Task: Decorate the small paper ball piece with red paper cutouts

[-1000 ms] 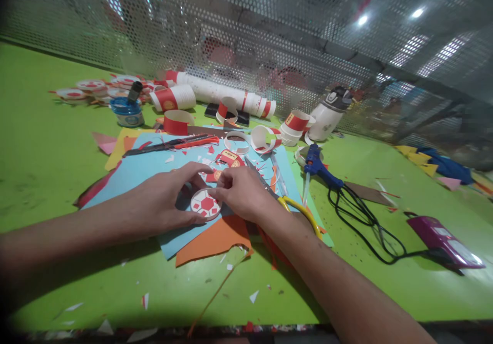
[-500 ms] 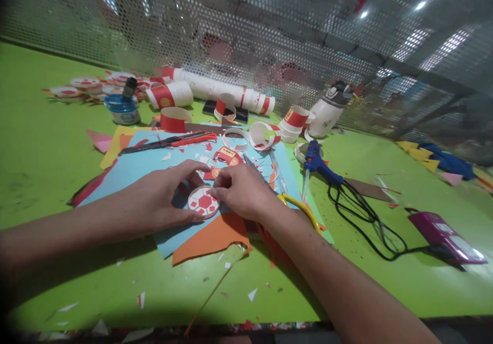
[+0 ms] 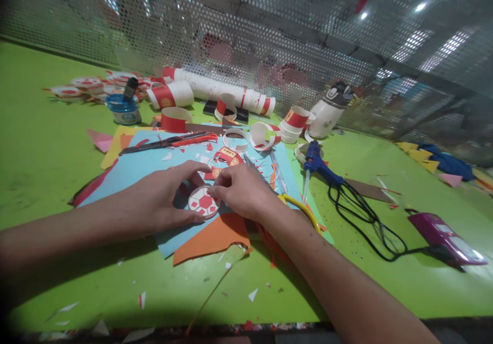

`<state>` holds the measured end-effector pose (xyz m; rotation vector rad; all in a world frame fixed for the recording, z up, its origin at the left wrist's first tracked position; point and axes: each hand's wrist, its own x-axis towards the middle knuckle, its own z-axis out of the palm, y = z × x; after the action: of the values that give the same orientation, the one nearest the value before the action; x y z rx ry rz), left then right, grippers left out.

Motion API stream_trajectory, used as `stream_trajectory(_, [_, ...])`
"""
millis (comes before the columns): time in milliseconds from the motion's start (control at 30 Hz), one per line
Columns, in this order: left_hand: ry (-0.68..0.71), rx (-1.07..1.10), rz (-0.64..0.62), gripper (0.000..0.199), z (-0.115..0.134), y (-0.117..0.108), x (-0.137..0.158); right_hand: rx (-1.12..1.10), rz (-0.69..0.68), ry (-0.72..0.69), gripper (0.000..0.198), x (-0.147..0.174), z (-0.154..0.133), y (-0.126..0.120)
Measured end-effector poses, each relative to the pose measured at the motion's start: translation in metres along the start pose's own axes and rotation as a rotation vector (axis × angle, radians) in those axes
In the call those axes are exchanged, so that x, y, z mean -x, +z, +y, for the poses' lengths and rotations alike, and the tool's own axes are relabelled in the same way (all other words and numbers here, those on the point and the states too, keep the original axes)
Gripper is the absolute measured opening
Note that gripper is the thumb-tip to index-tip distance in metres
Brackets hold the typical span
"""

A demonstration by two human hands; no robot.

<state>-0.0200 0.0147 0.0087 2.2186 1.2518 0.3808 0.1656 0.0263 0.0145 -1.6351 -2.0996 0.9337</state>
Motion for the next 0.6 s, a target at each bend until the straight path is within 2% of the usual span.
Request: stream_trajectory(600, [0.012,-0.01,0.012,0.06,-0.0005,0.0012,0.0007,0.072,0.063,-0.008,0.01,0.0019,-0.0011,0.0055])
